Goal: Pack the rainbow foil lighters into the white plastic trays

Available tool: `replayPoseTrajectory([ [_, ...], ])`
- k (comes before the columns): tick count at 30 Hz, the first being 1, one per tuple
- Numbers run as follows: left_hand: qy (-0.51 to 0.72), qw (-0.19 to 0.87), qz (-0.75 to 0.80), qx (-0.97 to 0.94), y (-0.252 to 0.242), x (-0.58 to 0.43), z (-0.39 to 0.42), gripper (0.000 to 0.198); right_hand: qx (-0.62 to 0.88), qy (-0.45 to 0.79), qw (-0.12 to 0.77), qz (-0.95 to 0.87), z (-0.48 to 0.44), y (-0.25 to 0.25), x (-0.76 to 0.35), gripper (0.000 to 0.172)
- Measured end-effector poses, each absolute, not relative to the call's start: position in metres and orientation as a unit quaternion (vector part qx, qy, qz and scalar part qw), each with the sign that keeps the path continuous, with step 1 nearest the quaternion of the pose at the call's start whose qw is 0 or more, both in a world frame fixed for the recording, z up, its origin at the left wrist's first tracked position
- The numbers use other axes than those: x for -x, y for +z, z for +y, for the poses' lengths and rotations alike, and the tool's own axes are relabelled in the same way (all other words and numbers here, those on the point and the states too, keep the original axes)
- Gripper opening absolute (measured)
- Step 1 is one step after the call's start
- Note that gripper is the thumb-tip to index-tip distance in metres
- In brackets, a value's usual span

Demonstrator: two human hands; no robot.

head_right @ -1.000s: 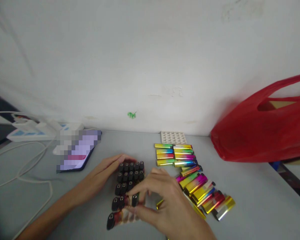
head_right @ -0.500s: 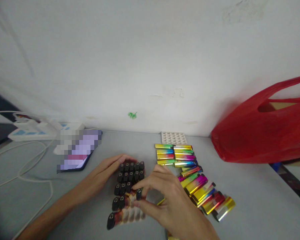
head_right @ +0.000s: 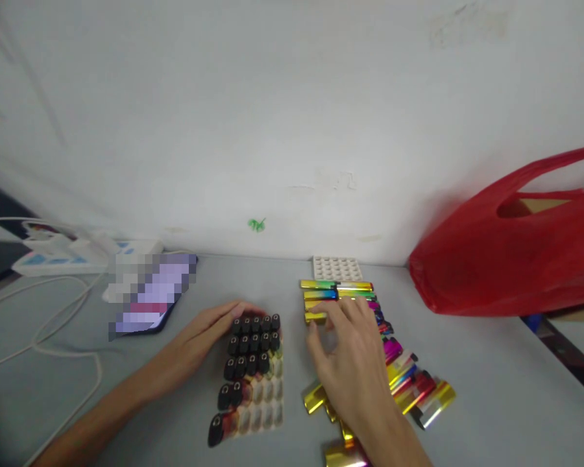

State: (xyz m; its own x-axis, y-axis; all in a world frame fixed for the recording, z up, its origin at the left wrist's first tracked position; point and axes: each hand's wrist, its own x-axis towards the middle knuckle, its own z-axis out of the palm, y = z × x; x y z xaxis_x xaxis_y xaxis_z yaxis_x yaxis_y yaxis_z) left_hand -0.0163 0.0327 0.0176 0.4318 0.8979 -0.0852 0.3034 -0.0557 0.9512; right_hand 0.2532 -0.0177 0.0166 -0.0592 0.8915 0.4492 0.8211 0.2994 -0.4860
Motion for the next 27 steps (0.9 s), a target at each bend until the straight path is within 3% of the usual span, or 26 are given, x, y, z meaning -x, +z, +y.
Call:
replayPoseTrajectory([
  [7,0.291,0.509,0.449,-0.674,0.019,0.015,0.033,0.045,0.64,-0.054,0.216,-0.736,-0.013,0.004,-0.261,0.02],
  [11,0.285,0.515,0.455,-0.669,0.021,0.014,0.033,0.047,0.624,-0.031,0.212,-0.752,-0.014,-0.004,-0.262,0.026],
  [20,0.287,0.511,0.464,-0.664,0.025,0.014,0.033,0.045,0.584,0.013,0.202,-0.786,-0.016,-0.004,-0.258,0.02],
  [27,0.288,0.514,0.459,-0.665,0.022,0.015,0.033,0.045,0.599,-0.026,0.163,-0.783,-0.012,-0.008,-0.253,0.012],
])
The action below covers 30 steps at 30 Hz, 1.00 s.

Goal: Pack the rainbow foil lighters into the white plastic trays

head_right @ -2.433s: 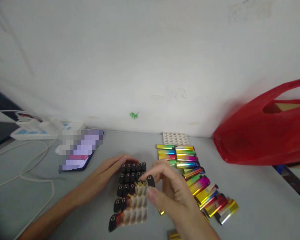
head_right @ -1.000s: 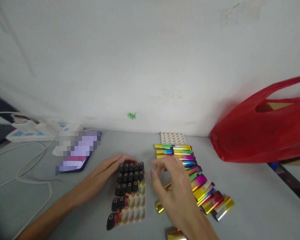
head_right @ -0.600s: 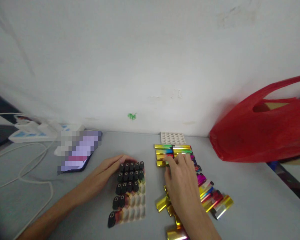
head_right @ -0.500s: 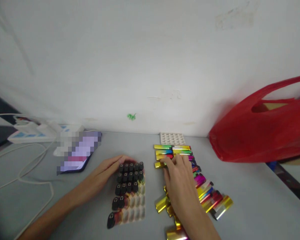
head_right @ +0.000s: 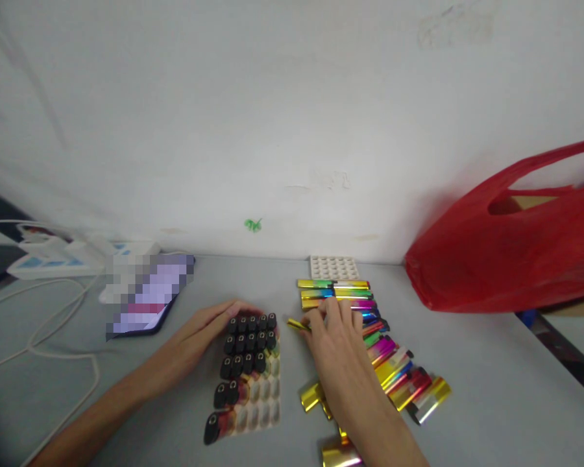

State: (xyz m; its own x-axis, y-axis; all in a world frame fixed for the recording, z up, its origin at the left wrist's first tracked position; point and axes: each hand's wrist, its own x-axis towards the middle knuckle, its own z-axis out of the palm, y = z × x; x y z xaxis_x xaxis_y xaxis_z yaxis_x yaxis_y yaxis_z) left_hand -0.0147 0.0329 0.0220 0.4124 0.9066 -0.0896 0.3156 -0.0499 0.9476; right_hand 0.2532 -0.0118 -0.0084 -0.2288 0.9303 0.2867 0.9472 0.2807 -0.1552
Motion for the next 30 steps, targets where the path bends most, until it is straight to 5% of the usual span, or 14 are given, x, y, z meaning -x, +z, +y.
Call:
replayPoseTrajectory([
  [4,0.29,0.52,0.459,-0.659,0.025,0.013,0.032,0.045,0.61,0.032,0.202,-0.766,-0.014,0.0,-0.251,0.01],
  [10,0.302,0.548,0.441,-0.644,0.02,0.014,0.032,0.046,0.598,0.209,0.387,-0.67,-0.024,0.02,-0.25,0.018],
  [16,0.336,0.633,0.393,-0.576,-0.006,0.021,0.035,0.067,0.538,0.418,0.52,-0.515,-0.02,0.026,-0.251,0.031],
  [23,0.308,0.678,0.291,-0.601,0.004,0.027,0.037,0.067,0.432,0.58,0.603,-0.339,-0.02,0.029,-0.245,0.023],
  [30,0.197,0.647,0.267,-0.687,0.018,0.039,0.03,0.143,0.385,0.704,0.537,-0.258,-0.022,0.045,-0.24,0.033],
])
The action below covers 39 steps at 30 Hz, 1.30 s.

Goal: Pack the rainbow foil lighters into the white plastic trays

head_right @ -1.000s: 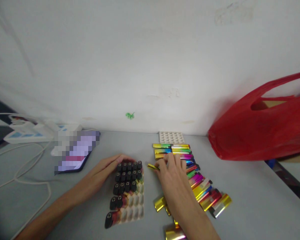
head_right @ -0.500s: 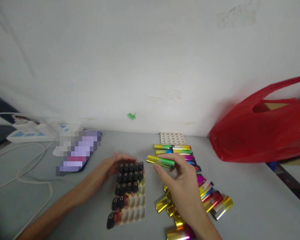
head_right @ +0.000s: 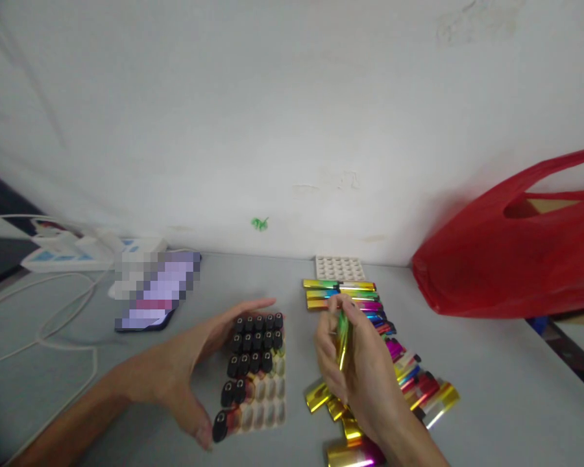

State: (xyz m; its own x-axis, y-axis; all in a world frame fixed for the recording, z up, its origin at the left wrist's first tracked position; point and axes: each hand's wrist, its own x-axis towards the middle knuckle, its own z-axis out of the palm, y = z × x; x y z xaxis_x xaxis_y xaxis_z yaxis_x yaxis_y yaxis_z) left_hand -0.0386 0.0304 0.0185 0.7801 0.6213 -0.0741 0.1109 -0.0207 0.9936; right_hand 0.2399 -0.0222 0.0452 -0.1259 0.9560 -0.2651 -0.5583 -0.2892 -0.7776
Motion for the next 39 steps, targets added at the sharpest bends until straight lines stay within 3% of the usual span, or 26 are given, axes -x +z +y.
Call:
replayPoseTrajectory([
  [6,0.169,0.608,0.307,-0.713,0.017,0.04,0.03,0.144,0.411,0.684,0.522,-0.301,-0.026,0.036,-0.237,0.047],
  [8,0.168,0.604,0.312,-0.714,0.02,0.04,0.029,0.141,0.424,0.669,0.526,-0.31,-0.027,0.033,-0.236,0.045],
  [14,0.171,0.571,0.332,-0.731,0.028,0.037,0.025,0.112,0.379,0.718,0.516,-0.273,-0.027,0.036,-0.239,0.04],
  [19,0.168,0.56,0.334,-0.74,0.03,0.034,0.027,0.101,0.302,0.794,0.476,-0.227,-0.026,0.038,-0.243,0.057],
  [26,0.168,0.56,0.34,-0.737,0.028,0.034,0.027,0.111,0.272,0.815,0.461,-0.22,-0.026,0.036,-0.242,0.061],
  [39,0.158,0.54,0.321,-0.761,0.022,0.035,0.03,0.11,0.301,0.798,0.469,-0.232,-0.024,0.028,-0.24,0.068],
])
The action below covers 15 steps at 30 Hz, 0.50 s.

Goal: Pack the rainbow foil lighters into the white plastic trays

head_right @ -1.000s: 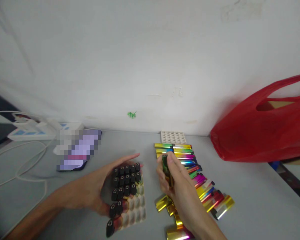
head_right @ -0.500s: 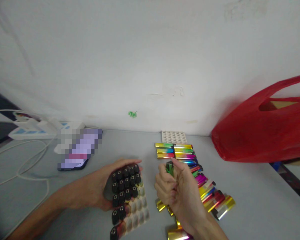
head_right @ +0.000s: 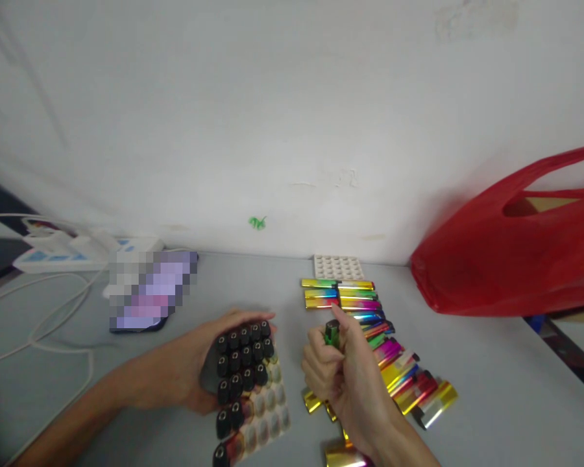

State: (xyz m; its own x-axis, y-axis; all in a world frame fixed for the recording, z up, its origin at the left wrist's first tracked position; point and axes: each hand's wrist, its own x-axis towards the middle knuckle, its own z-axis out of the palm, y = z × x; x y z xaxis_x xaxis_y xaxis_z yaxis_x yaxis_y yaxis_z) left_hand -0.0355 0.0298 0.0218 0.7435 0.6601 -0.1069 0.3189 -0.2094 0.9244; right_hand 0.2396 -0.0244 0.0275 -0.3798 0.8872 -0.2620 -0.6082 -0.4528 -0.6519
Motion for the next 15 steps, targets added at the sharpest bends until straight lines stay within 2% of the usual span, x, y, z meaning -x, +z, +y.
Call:
replayPoseTrajectory([
  [6,0.153,0.521,0.317,-0.777,0.0208,0.0365,0.0308,0.115,0.312,0.787,0.476,-0.239,-0.0253,0.0252,-0.24,0.07],
  [15,0.165,0.528,0.319,-0.769,0.0206,0.0354,0.0298,0.111,0.31,0.784,0.485,-0.231,-0.028,0.0253,-0.2368,0.066],
])
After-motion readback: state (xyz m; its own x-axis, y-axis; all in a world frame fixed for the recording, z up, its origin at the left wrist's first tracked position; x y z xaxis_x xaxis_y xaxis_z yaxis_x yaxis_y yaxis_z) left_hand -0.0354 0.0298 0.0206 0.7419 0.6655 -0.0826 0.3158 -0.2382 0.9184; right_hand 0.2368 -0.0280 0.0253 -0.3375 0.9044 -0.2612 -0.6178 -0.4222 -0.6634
